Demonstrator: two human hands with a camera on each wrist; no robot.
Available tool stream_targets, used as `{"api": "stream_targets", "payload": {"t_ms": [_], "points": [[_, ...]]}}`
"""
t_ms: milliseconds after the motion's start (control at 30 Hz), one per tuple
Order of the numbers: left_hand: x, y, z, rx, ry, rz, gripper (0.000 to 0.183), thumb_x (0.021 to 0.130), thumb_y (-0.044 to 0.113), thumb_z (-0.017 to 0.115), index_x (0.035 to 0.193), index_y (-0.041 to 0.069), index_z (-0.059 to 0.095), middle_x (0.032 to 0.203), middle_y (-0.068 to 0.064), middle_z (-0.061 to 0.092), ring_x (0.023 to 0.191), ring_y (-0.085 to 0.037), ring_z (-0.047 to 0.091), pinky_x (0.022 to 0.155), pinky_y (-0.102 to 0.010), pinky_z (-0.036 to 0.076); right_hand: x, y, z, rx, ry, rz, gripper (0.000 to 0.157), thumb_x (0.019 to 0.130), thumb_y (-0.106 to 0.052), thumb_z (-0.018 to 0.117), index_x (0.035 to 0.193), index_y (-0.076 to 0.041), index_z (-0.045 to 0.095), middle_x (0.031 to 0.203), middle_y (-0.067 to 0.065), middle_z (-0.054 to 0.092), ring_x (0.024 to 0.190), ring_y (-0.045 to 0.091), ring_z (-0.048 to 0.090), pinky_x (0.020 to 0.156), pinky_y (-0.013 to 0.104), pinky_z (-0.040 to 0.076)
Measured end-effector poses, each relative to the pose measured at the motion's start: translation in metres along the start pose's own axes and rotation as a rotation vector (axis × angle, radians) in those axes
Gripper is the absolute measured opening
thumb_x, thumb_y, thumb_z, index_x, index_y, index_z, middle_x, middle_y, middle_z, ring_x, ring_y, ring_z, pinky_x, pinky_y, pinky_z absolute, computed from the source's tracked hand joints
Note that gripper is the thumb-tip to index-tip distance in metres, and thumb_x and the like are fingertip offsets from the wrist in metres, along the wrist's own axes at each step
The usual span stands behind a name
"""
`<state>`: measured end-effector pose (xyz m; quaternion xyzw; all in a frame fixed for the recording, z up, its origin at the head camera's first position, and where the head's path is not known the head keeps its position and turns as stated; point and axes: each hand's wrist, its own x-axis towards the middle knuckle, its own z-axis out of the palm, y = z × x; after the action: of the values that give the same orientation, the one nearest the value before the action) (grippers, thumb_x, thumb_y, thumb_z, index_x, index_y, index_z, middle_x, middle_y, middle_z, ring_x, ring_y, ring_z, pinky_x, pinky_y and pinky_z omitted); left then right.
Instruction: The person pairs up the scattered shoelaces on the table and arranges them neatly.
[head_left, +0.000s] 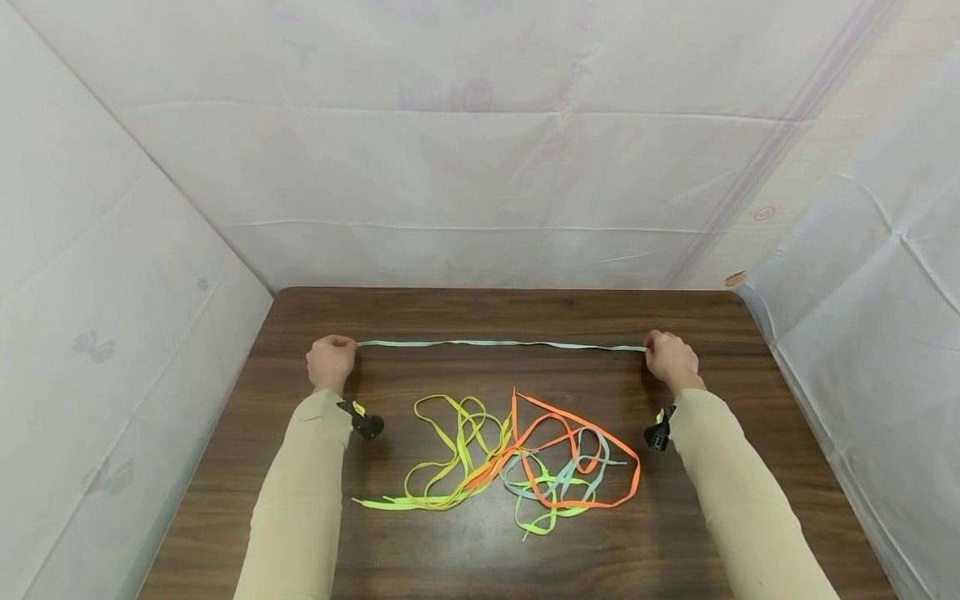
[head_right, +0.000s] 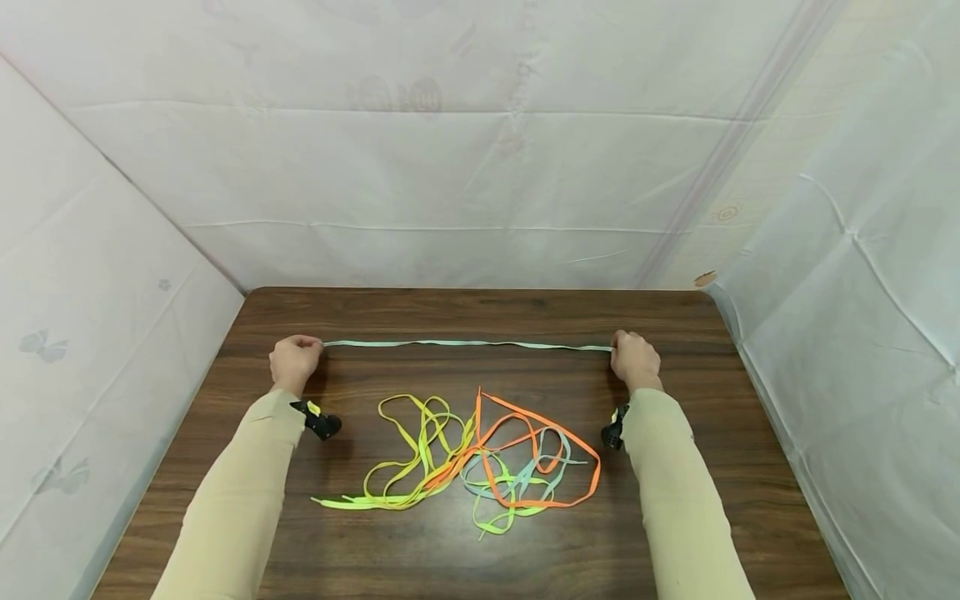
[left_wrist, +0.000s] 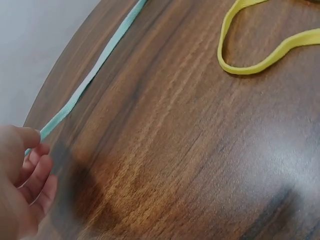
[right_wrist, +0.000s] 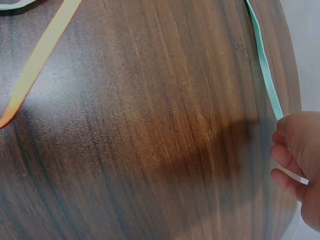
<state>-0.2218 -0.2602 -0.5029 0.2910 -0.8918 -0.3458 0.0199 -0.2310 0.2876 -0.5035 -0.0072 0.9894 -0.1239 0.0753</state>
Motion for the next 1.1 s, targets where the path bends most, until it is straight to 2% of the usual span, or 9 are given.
{"api": "stream_targets", "payload": {"t_ms": [200,400,633,767,933,1100], "points": [[0.001,-0.002,0.001,-0.066,-0.035,-0.039,0.029,0.091,0.026,0.051,0.111,0.011,0.066,0.121,-0.012,0.061,0.115,-0.035,0.049,0.09,-0.047,0.04,-0.001,0.001,0.003,0.016,0.002,-0.009,0.023,0.091,-0.009,0.045,0.109,0.001,0.056,0.108,0.025,0.055,0.094,0.045,0.055,0.072,0.053,0.046],[0.0,-0.004,0.001,-0.085,-0.053,-0.047,0.032,0.09,0.025,0.053,0.118,0.01,0.062,0.126,-0.014,0.057,0.119,-0.036,0.046,0.095,-0.047,0.036,-0.003,0.003,0.005,0.033,0.013,-0.021,0.024,0.091,-0.007,0.045,0.109,0.003,0.056,0.108,0.027,0.054,0.096,0.045,0.054,0.077,0.053,0.044],[0.0,-0.004,0.0,-0.106,-0.053,-0.005,0.037,0.091,0.023,0.053,0.122,0.004,0.057,0.122,-0.015,0.059,0.118,-0.035,0.048,0.097,-0.046,0.035,-0.006,0.006,0.006,0.062,0.003,-0.03,0.026,0.091,-0.009,0.046,0.112,0.005,0.053,0.108,0.029,0.049,0.096,0.046,0.051,0.081,0.055,0.042],[0.0,-0.005,-0.003,-0.118,-0.053,0.025,0.038,0.091,0.022,0.053,0.123,0.001,0.055,0.124,-0.017,0.056,0.117,-0.036,0.047,0.098,-0.046,0.034,-0.009,0.009,0.006,0.074,-0.026,-0.015,0.031,0.091,-0.011,0.047,0.118,0.005,0.051,0.115,0.032,0.045,0.103,0.049,0.046,0.085,0.058,0.039],[0.0,-0.009,-0.008,-0.123,-0.059,0.045,0.038,0.091,0.023,0.053,0.123,0.002,0.055,0.125,-0.017,0.056,0.118,-0.035,0.047,0.099,-0.045,0.034,-0.012,0.013,0.007,0.092,-0.055,0.007,0.036,0.092,-0.014,0.046,0.124,0.002,0.047,0.121,0.032,0.04,0.111,0.051,0.04,0.087,0.06,0.037],[0.0,-0.015,-0.012,-0.12,-0.072,0.074,0.039,0.091,0.024,0.053,0.123,0.002,0.055,0.126,-0.018,0.055,0.12,-0.036,0.044,0.1,-0.046,0.033,-0.015,0.017,0.008,0.088,-0.048,0.007,0.038,0.092,-0.017,0.046,0.126,0.001,0.047,0.123,0.031,0.04,0.112,0.05,0.04,0.087,0.06,0.037]]}}
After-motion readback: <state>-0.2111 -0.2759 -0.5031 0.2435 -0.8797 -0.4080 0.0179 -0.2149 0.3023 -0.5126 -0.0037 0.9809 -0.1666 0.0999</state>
